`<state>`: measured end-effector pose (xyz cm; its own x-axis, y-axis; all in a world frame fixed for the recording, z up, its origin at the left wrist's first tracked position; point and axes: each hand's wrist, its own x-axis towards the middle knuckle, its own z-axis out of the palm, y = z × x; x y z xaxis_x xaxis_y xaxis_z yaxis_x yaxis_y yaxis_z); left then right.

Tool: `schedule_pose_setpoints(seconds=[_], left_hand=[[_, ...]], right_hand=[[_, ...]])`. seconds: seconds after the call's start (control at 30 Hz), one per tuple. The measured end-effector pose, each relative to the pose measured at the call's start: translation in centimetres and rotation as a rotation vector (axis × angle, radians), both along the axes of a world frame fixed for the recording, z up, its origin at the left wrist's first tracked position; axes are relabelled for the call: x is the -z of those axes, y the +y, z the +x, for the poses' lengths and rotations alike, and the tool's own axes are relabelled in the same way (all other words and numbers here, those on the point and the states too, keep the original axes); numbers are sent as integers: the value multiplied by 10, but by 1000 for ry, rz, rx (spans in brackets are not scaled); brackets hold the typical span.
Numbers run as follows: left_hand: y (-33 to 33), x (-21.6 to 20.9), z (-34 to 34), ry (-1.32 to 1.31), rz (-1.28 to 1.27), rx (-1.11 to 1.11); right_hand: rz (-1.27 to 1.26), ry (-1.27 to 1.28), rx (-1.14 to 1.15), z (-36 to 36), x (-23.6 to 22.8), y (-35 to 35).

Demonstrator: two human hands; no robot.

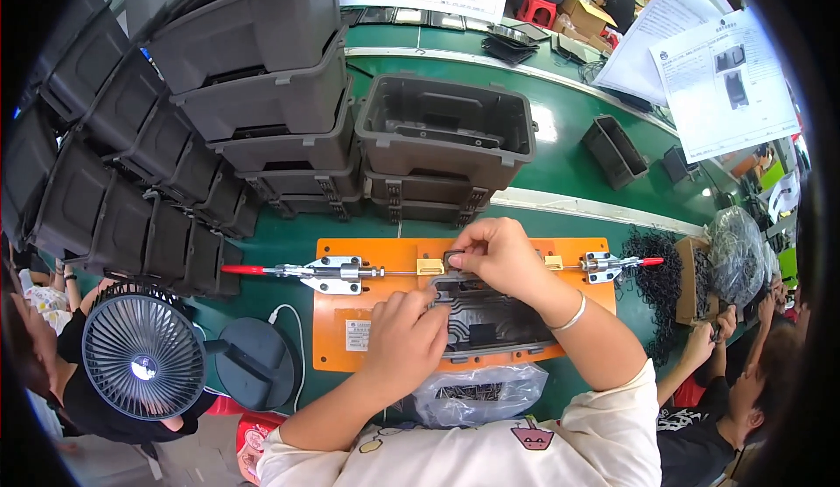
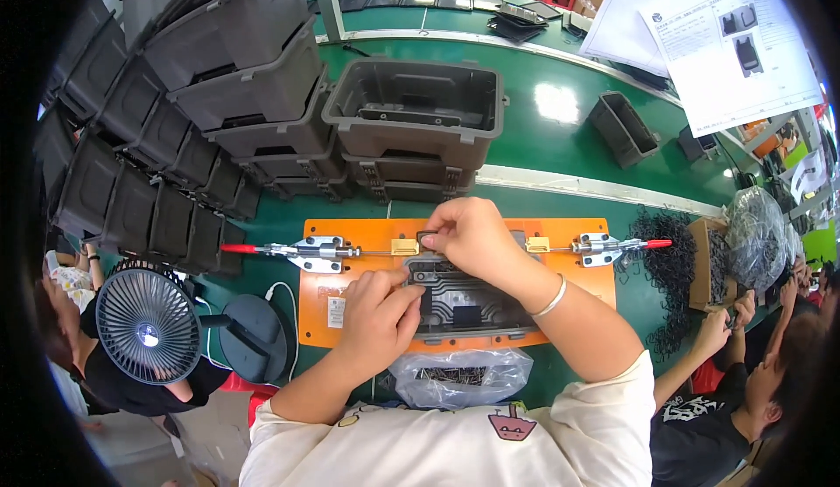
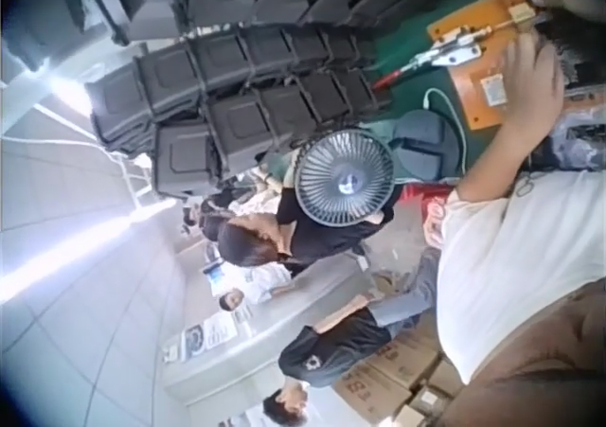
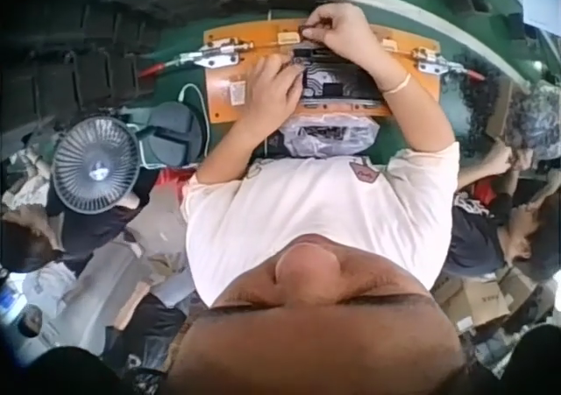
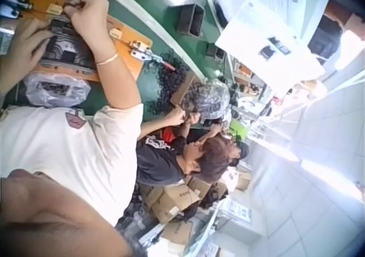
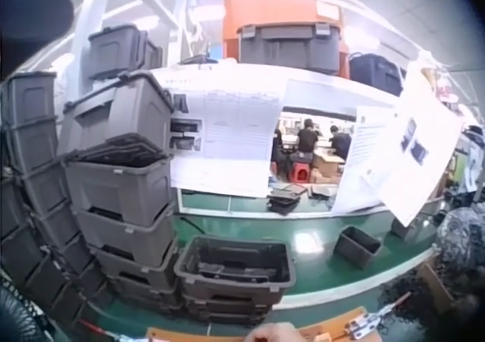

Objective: Assembling small metal components into plastic housings using a manual clamping fixture on a production line.

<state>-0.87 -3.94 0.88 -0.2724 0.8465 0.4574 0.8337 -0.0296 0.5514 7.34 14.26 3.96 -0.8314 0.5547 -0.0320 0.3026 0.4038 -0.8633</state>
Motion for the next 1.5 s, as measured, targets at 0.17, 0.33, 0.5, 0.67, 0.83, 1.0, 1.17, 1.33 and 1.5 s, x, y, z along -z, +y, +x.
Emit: schedule_pose_setpoints(seconds=[0.17,0.33,0.5,0.67,0.83,1.0,1.17,1.33,1.5], left_hand=[[0,1,0,23,15,-18],[0,2,0,28,10,9],[-3,2,1,45,-5,-21],[-3,-11,13,225,16,-82],[-19,-19,43,232,-74,399],[-39,-13,62,591,-243,346],[-38,-4,61,525,-195,514],[-39,-8,61,616,-222,478],[-35,-13,54,548,-264,599]], right_hand=[[-43,-137,-21,-7,-11,3],[202,-192,-144,-11,-10,4],[342,183,35,-6,7,-16],[552,69,-72,2,7,-12],[915,-111,-106,26,-12,-34],[792,-58,-369,97,-48,-83],[702,-306,-420,136,7,-112],[638,-186,-368,142,21,-115],[534,-140,-337,149,9,-105]])
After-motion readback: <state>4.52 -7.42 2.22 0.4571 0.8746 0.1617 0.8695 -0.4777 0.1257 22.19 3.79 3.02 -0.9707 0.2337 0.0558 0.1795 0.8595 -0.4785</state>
